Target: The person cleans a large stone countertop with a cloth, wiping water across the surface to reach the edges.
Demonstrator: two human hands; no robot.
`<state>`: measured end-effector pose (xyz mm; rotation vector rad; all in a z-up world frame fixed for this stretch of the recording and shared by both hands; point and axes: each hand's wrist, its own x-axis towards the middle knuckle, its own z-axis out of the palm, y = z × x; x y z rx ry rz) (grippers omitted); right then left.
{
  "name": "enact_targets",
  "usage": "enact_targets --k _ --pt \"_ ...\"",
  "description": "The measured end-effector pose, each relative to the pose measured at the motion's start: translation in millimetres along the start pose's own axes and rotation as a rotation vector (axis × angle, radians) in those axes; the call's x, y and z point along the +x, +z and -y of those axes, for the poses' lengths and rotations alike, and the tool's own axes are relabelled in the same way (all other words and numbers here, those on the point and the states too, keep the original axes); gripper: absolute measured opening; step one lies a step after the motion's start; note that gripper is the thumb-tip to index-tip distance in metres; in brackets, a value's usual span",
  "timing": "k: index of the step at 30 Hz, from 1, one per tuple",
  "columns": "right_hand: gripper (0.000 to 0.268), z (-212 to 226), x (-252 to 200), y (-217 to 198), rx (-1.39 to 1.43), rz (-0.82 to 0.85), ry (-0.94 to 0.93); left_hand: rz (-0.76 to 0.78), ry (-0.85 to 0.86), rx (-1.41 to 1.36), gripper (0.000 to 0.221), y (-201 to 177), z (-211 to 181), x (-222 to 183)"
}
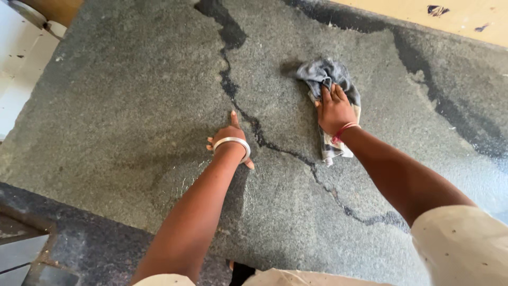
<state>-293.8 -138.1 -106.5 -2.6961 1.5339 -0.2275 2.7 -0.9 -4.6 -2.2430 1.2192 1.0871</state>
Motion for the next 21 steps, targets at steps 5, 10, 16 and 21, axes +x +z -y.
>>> enact_targets --k 5,10,16,21 --pt "0.063 -40.8 93.4 27.1 -0.054 0.097 0.016 0.062 -0.010 0.016 0.166 -4.3 -2.3 -3.0" --pt "0.065 -44.3 154.6 19.1 -0.114 0.223 0.156 0.031 0.013 0.006 0.164 -1.8 0.5 -6.8" --pt "0.061 -16.1 36.5 -20.5 0.070 0.230 0.188 -0.002 0.026 0.048 0.167 3.9 1.0 -0.1" --pt "0.054 12.2 -148.3 -46.0 -0.010 0.039 -0.049 -0.047 0.064 0.193 0.164 9.8 8.2 -6.5"
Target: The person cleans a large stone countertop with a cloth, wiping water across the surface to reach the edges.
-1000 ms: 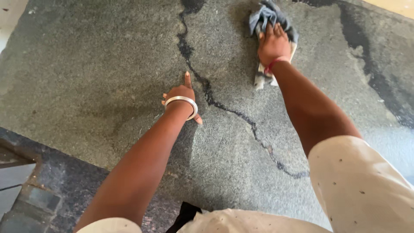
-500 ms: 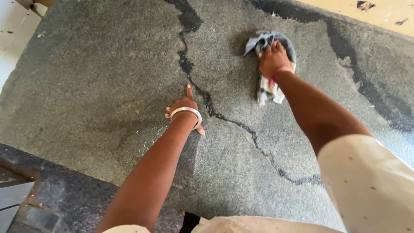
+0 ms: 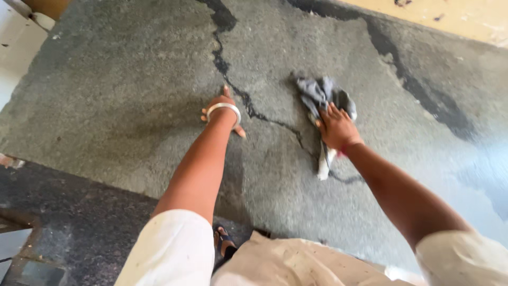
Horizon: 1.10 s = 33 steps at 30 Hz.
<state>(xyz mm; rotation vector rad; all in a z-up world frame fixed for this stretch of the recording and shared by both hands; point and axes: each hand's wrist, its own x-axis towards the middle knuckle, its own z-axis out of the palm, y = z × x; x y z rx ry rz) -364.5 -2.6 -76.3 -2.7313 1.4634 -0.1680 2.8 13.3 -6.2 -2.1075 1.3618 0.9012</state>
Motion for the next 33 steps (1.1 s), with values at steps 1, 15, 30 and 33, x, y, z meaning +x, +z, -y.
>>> enact_targets --k 1,15,30,33 --pt "0.053 2.5 -37.7 -3.6 0.020 -0.015 -0.005 0.002 0.009 0.005 0.164 5.7 0.2 0.4" --pt "0.056 -11.5 -216.0 14.2 0.015 -0.131 0.848 -0.877 0.138 -0.242 0.104 266.8 249.9 -68.9" --pt "0.050 314.6 -22.1 34.0 0.175 -0.030 0.025 -0.278 0.012 -0.176 0.063 179.1 248.5 -115.2" --pt "0.045 232.7 -90.0 27.2 0.052 -0.105 0.112 -0.350 0.062 -0.121 0.058 176.2 244.7 -112.4"
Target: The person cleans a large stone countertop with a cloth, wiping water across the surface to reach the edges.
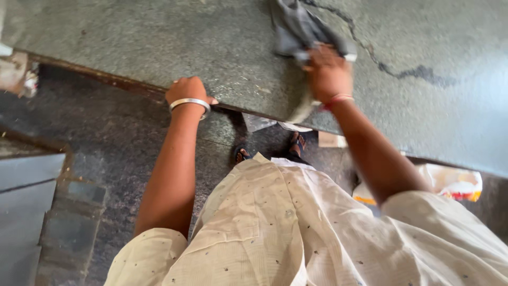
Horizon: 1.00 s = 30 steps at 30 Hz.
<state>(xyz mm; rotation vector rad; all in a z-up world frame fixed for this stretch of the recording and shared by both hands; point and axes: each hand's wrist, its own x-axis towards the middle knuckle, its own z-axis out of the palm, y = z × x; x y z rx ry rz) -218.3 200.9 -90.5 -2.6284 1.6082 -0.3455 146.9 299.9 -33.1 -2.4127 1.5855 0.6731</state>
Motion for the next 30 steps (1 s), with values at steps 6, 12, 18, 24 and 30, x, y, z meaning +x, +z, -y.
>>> enact_targets --k 6,12,18,24,30 --pt "0.048 -185.9 -180.3 -92.9 -0.094 0.031 0.211 -0.019 -0.004 0.014 0.067 -1.3 5.2 1.7" --pt "0.046 -233.1 -275.8 -93.0 -0.115 0.000 0.267 -0.042 0.025 0.079 0.068 2.2 5.4 8.9" --pt "0.059 -113.6 -207.4 -26.8 0.021 -0.023 0.218 -0.037 0.045 0.195 0.075 3.6 4.7 20.2" --pt "0.068 52.5 -86.8 -6.1 0.052 0.196 0.248 0.037 0.065 0.419 0.085 -4.8 -6.4 40.6" --pt "0.059 91.7 -64.8 -20.1 0.168 0.021 -0.004 -0.010 0.080 0.537 0.086 -3.0 -11.8 44.4"
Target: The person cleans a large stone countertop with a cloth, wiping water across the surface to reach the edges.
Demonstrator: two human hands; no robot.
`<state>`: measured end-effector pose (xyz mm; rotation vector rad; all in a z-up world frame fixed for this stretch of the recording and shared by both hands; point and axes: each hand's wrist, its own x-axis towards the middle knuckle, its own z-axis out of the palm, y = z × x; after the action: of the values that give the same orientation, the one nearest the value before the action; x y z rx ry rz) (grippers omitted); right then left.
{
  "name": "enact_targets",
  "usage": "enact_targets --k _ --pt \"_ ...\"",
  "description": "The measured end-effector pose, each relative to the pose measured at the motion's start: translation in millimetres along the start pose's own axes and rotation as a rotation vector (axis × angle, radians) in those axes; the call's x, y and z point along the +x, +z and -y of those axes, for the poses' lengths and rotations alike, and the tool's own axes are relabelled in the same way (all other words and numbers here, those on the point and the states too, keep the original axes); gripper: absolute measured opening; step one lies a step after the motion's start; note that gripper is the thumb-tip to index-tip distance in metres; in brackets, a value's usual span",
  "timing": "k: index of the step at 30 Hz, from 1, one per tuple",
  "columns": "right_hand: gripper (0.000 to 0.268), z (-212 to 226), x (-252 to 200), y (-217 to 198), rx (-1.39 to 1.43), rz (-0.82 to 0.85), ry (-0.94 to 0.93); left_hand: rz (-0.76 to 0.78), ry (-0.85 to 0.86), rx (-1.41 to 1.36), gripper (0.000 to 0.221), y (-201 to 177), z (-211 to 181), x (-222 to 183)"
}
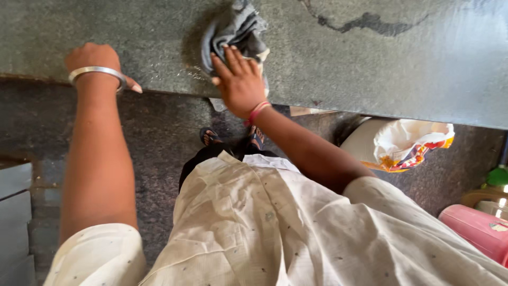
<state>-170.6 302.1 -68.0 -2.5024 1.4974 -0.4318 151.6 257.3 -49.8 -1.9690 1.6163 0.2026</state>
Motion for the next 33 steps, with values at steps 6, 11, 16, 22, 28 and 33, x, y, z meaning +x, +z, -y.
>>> enact_targets --k 6,11,16,22,28,33 --pt "0.052 -48.4 -20.5 -52.9 -0.217 0.166 -0.012 -0.158 0.094 -0.199 0.082 31.4 10.7 -24.0" --pt "0.064 -68.8 -27.3 -52.7 0.087 0.023 -0.189 -0.476 0.037 -0.232 0.123 60.3 4.7 -49.5" --pt "0.071 -9.9 2.2 -4.8 -0.137 0.092 -0.033 -0.269 0.108 -0.595 0.092 98.9 74.1 -53.5" --pt "0.074 130.8 82.3 59.9 -0.150 0.161 0.122 -0.460 -0.005 -0.390 0.126 139.7 220.4 10.7" --pt "0.073 254.4 175.2 103.9 -0.108 0.254 0.229 -0.197 0.027 -0.425 0.116 131.2 258.2 43.8" --pt "0.069 278.6 218.3 128.8 -0.126 0.218 0.184 -0.115 -0.047 -0.458 0.085 111.9 250.9 37.6"
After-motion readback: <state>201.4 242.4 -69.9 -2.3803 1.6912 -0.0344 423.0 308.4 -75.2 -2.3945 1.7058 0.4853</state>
